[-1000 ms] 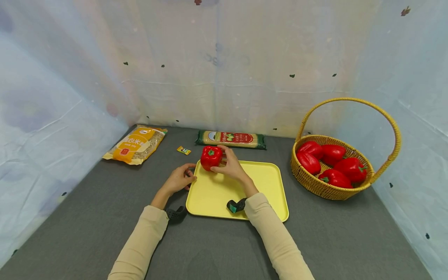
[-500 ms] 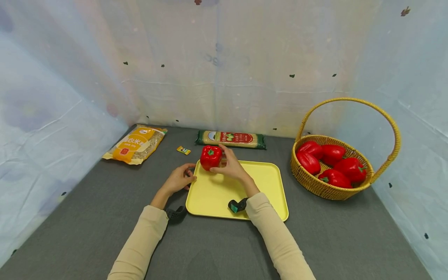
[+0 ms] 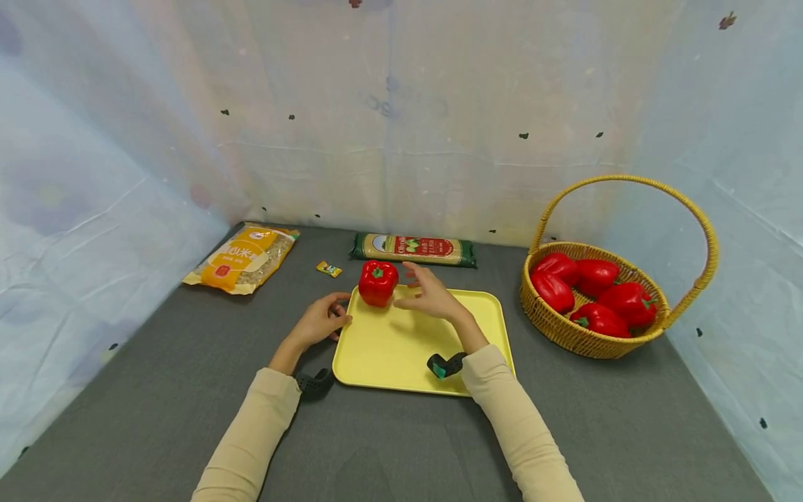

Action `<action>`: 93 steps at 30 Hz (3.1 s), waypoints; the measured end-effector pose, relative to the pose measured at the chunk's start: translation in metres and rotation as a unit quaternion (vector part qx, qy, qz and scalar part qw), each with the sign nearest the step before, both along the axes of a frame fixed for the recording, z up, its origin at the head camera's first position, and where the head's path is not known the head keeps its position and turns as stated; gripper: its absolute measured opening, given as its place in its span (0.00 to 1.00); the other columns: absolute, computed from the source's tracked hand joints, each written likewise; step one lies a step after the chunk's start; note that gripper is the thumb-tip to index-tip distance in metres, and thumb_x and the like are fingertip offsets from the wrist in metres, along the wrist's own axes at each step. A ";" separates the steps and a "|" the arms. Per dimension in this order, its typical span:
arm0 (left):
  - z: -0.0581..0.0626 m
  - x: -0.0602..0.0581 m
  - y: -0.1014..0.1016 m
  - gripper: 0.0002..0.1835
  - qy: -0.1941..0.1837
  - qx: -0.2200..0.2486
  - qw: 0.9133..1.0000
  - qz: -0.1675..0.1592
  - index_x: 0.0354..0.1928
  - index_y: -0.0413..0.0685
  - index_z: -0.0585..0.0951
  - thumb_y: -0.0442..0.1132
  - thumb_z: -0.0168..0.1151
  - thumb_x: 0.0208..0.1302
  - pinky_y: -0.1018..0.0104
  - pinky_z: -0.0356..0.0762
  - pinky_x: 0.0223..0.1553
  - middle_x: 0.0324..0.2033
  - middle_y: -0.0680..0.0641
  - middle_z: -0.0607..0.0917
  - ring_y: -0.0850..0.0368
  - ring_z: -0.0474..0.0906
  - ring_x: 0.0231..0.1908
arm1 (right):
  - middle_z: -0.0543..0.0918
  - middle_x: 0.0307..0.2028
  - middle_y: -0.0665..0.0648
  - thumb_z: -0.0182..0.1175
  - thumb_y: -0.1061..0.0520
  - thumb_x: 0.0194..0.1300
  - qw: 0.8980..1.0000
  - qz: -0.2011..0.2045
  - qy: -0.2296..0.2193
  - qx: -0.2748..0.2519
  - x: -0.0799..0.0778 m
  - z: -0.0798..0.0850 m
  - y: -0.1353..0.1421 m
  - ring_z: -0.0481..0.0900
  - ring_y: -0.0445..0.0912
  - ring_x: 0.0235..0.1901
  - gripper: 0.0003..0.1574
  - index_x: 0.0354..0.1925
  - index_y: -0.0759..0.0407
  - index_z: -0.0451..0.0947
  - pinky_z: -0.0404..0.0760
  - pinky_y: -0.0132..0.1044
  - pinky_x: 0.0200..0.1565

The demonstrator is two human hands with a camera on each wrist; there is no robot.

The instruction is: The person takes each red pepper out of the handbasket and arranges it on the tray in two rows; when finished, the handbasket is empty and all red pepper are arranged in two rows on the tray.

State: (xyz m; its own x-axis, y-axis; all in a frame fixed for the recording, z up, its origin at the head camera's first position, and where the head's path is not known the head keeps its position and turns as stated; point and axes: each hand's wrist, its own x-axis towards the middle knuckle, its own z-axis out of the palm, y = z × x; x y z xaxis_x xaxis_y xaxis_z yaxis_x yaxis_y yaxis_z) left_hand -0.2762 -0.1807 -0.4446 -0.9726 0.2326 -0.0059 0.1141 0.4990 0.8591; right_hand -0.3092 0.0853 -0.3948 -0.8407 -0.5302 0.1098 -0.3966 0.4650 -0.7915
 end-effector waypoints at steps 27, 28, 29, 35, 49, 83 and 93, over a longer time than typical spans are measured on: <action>-0.003 0.000 -0.001 0.27 0.012 -0.001 1.000 -0.002 0.62 0.39 0.68 0.36 0.60 0.62 0.62 0.78 0.20 0.32 0.43 0.75 0.54 0.72 0.21 | 0.67 0.58 0.70 0.60 0.65 0.61 0.991 -0.067 0.096 -0.070 0.054 0.069 0.106 0.66 0.66 0.57 0.36 0.65 0.67 0.60 0.66 0.60 0.57; -0.004 -0.001 -0.001 0.27 0.010 -0.001 1.000 0.000 0.62 0.40 0.68 0.36 0.61 0.62 0.62 0.78 0.20 0.32 0.43 0.75 0.54 0.72 0.21 | 0.68 0.58 0.70 0.60 0.66 0.61 0.989 -0.076 0.107 -0.071 0.057 0.073 0.109 0.67 0.65 0.57 0.35 0.64 0.69 0.61 0.67 0.59 0.56; -0.004 -0.001 -0.001 0.27 0.011 -0.001 1.000 -0.001 0.62 0.40 0.68 0.36 0.61 0.62 0.62 0.78 0.20 0.32 0.43 0.75 0.54 0.72 0.21 | 0.68 0.57 0.70 0.60 0.66 0.61 0.987 -0.087 0.118 -0.071 0.058 0.075 0.113 0.67 0.65 0.56 0.33 0.63 0.69 0.62 0.69 0.58 0.56; -0.004 -0.001 -0.001 0.27 0.009 0.000 1.000 -0.002 0.62 0.39 0.67 0.35 0.60 0.62 0.63 0.78 0.20 0.32 0.43 0.75 0.55 0.71 0.21 | 0.75 0.51 0.68 0.61 0.67 0.59 0.965 -0.170 0.191 -0.057 0.061 0.084 0.140 0.73 0.58 0.49 0.28 0.58 0.71 0.69 0.74 0.25 0.48; -0.001 0.003 0.000 0.27 0.018 0.002 1.000 -0.006 0.62 0.37 0.67 0.35 0.60 0.63 0.63 0.78 0.19 0.32 0.42 0.75 0.55 0.71 0.21 | 0.75 0.49 0.46 0.61 0.58 0.61 0.928 -0.320 0.173 -0.081 0.031 0.084 0.228 0.73 0.44 0.48 0.27 0.58 0.65 0.71 0.71 0.18 0.43; -0.001 0.002 0.001 0.26 0.014 0.000 1.000 -0.003 0.62 0.38 0.67 0.35 0.59 0.63 0.63 0.78 0.20 0.32 0.43 0.75 0.55 0.71 0.19 | 0.66 0.61 0.70 0.60 0.46 0.61 0.892 -0.440 0.098 -0.030 -0.008 0.043 0.301 0.64 0.60 0.58 0.41 0.65 0.63 0.61 0.67 0.46 0.59; -0.003 0.000 0.002 0.26 0.014 0.003 1.000 -0.004 0.62 0.38 0.67 0.35 0.59 0.63 0.63 0.77 0.19 0.31 0.43 0.76 0.55 0.71 0.19 | 0.68 0.58 0.75 0.62 0.50 0.61 0.887 -0.437 0.146 0.036 -0.010 0.036 0.308 0.63 0.67 0.58 0.38 0.62 0.70 0.64 0.62 0.59 0.59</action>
